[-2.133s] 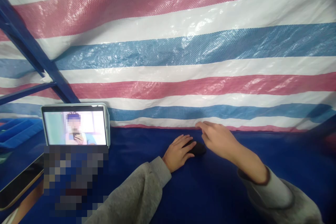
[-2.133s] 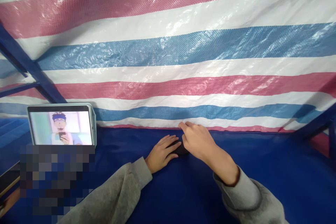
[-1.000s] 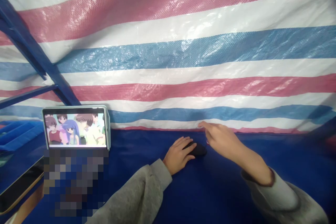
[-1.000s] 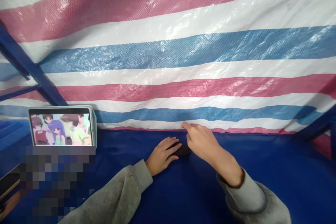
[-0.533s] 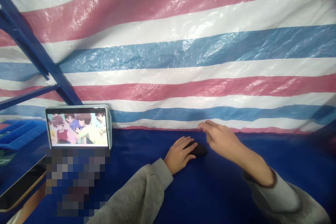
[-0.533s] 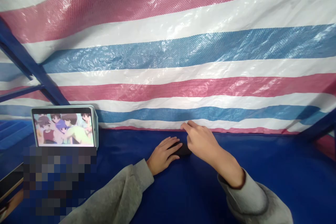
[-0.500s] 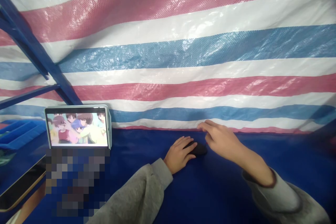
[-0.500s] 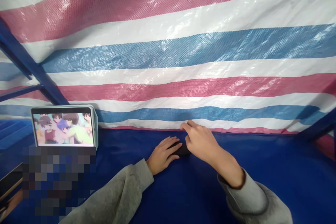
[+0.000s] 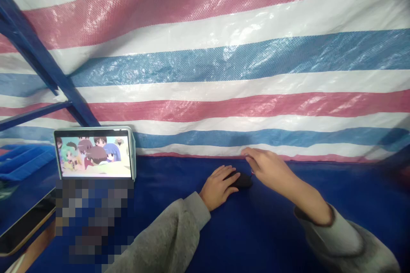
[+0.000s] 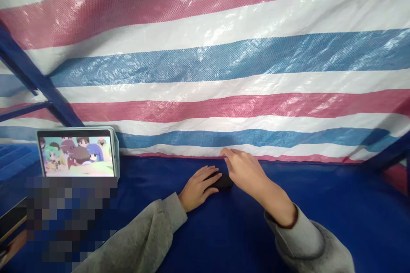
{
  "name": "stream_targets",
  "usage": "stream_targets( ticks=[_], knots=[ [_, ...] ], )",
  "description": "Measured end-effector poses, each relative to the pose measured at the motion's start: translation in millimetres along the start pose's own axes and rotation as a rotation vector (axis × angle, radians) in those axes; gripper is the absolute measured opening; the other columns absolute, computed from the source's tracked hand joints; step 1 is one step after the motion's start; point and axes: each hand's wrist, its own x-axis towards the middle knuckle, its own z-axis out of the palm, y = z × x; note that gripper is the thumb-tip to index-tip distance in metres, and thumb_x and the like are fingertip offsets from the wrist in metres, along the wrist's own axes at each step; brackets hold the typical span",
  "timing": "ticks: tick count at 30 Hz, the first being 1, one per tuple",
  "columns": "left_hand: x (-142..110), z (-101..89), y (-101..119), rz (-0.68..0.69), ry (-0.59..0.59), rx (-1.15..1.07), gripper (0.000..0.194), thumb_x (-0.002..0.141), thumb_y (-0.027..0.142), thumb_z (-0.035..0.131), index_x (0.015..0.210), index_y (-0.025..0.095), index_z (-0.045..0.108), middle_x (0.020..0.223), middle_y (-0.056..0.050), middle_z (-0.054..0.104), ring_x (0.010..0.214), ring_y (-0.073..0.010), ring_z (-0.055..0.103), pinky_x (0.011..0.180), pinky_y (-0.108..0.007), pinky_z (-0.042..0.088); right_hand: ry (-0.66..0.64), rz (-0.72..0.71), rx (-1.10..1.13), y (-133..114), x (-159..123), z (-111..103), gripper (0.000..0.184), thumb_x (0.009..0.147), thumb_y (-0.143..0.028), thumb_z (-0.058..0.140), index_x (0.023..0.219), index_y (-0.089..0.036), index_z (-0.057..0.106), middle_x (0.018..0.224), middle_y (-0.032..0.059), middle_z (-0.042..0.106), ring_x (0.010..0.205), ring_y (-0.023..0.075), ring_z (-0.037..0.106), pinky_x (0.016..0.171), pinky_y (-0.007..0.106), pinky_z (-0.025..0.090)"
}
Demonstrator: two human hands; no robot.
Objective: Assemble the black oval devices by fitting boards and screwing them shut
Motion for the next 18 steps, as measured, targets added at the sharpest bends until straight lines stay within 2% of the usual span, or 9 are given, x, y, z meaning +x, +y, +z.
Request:
stream_targets(
  ticks=[2,7,12,18],
  knots=[
    [0.3,-0.4,0.5,-0.006,0.001,0.004,0.043,0.097,0.044,0.045,0.134,0.022,0.049,0.137,-0.008,0.052,0.131,-0.0225,0.046,0.113,-0.046,0.035,0.015,-0.015,-0.011,0.0,0.3,1.2,0.029,0.089,-0.017,0.037,0.105,-0.020,0.061,0.091,0.0051,0.068,0.079,0.0197,0.063,0.066,0.028,0.038],
    [0.9,-1.3,1.6,0.000,0.004,0.003,0.044,0.097,0.045,0.044,0.134,0.021,0.050,0.137,-0.008,0.052,0.130,-0.0223,0.046,0.114,-0.045,0.034,0.007,-0.025,-0.047,-1.7,-0.5,0.2,0.031,0.085,-0.010,0.037,0.102,-0.020,0.062,0.097,0.0053,0.065,0.065,0.0140,0.060,0.061,0.027,0.036],
    [0.7,-2.1,2.0,-0.004,-0.005,0.000,0.044,0.097,0.044,0.044,0.134,0.021,0.050,0.137,-0.009,0.052,0.131,-0.0226,0.045,0.114,-0.044,0.034,0.025,-0.025,-0.004,-0.5,0.4,1.6,0.027,0.091,-0.018,0.036,0.094,-0.020,0.062,0.085,0.0040,0.065,0.075,0.0175,0.062,0.065,0.027,0.038],
    [0.8,-1.1,1.2,-0.004,0.002,-0.007,0.044,0.097,0.045,0.044,0.135,0.022,0.049,0.137,-0.008,0.052,0.131,-0.0224,0.045,0.113,-0.045,0.035,0.042,-0.033,-0.002,0.3,-0.1,1.7,0.029,0.089,-0.014,0.034,0.099,-0.020,0.061,0.094,0.0052,0.066,0.067,0.0146,0.060,0.063,0.027,0.037]
  ],
)
